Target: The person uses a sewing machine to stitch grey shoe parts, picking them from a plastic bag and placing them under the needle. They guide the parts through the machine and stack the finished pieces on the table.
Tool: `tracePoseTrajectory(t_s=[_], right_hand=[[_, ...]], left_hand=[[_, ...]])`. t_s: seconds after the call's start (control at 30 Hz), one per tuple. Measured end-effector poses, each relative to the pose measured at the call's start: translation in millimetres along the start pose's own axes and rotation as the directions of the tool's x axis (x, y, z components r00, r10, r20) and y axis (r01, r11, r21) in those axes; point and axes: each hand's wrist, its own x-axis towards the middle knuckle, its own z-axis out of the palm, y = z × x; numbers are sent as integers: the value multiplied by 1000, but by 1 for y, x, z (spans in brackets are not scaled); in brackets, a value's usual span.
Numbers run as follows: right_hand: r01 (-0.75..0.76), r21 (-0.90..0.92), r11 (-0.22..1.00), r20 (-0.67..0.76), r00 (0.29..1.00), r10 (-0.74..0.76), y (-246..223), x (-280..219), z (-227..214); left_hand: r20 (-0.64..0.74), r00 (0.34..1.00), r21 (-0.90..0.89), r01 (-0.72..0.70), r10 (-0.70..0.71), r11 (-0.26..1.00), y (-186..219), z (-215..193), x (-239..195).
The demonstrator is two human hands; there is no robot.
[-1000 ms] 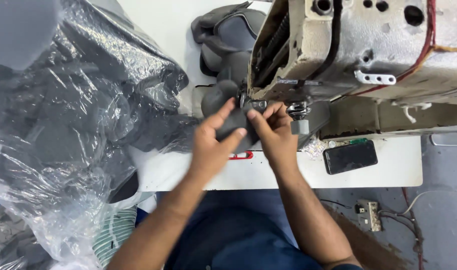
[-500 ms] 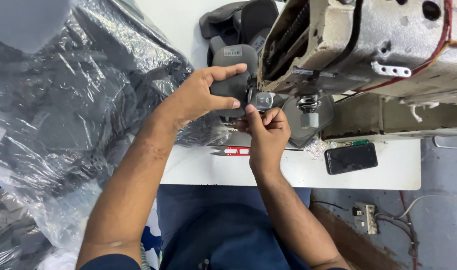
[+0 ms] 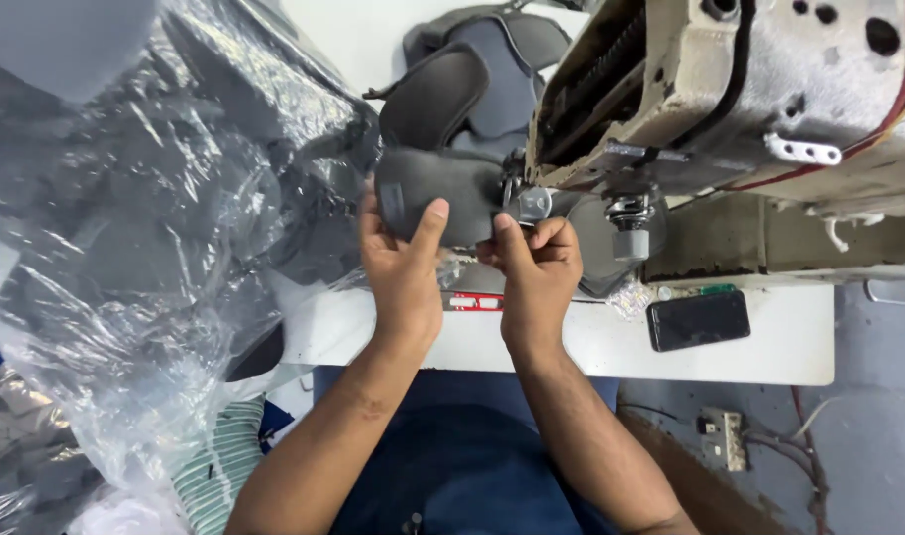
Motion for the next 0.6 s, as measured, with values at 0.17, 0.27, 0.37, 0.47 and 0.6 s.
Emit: tracePoseTrajectory(t_s=[0.17,0.27,0.37,0.47,0.6], right_hand=[[-57,-35,998,5,998,57,5,1,-17],[-119,-24,993,82,989,121,-10,-4,-25],[-69,-184,981,163,982,99,-17,-11,-56],[438,-606,665,243,897,-370,-49,-19,-112],[608,-787,-102,417,403,-814,-121,8,-159]], left_hand=[[-94,944,267,329,-316,906,-21,-27,-15],[92,985,265,118,-147,957,-40,-27,-40],[43,957,241,269,-287,933,-38,-20,-35],[-80,922,364,382,-380,850,-17,2,-21],[56,940,352,296,-335,888,-29,0,-1]])
